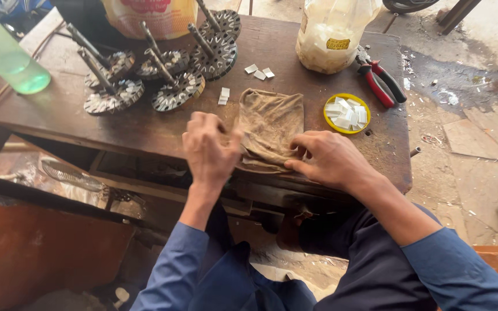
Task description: The person sits at a wooden workbench and assembles small white rectangular pieces onto a circular metal gear-like object. They pick up the pieces from the table and place them into slots on the gear, occasionally wiping the surface with a cloth. The person also handles a roll of tape and organizes the small pieces into a yellow container.
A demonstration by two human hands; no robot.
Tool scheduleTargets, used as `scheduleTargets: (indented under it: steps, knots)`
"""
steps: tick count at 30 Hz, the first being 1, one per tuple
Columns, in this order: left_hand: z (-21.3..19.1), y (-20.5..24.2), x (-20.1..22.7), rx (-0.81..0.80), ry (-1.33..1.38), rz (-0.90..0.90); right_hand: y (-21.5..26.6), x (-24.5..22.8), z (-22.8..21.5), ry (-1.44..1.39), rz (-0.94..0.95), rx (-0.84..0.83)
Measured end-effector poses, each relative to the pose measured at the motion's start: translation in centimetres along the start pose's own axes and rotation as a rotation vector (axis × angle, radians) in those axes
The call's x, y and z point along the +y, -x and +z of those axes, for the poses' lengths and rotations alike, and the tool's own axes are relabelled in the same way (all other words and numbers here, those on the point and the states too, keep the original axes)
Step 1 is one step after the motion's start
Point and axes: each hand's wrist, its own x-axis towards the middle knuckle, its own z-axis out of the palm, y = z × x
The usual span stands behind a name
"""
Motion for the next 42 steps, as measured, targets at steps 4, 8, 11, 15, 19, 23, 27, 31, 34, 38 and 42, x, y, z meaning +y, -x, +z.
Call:
scheduleTargets:
  steps: [4,8,11,15,19,23,27,31,34,38,42]
  knots:
    - [0.9,-3.7,-1.7,0.007,-0.115,0.041,-0.1,0.3,-0.4,0.011,-0.006,0.037]
    - [3.9,-7.5,-2.5,-0.075,-0.305,-0.03,-0.2,-0.1,-1.3,0.031,0.009,0.061]
    - [5.8,-7.7,-2.7,-0.05,-0.342,-0.076,0.0,-0.1,-1.5,0.027,0.015,0.056]
    - [6.5,-7.2,-3.1,-0.015,-0.242,-0.099,0.3,0.1,-1.6,0.016,-0.019,0.072]
    - [5.1,-7.1,-2.4,-0.024,-0.186,-0.085,0.8,0.0,-2.3,-0.003,-0.007,0.065]
    - [4.2,-7.1,1.0,-0.074,-0.008,-0.004,1.3,0.5,-2.8,-0.029,-0.027,0.103]
    - [7.9,-9.5,6.3,-0.335,0.095,-0.007,1.3,1.1,-2.8,-0.059,-0.126,0.164]
    - [13.6,-12.6,8.6,-0.224,0.039,0.195,1.7,1.3,-3.2,-0.053,-0.073,0.11]
    - [15.5,-13.6,5.8,-0.131,0.038,0.122,2.2,1.9,-4.0,-0.045,-0.05,0.133]
    - [15.0,-12.9,-0.2,0.008,-0.117,0.352,2.7,2.6,-4.2,-0.084,-0.008,0.121]
    - [14.2,-13.0,-2.2,-0.097,-0.155,0.291,2.5,2.6,-4.6,-0.133,-0.035,0.127]
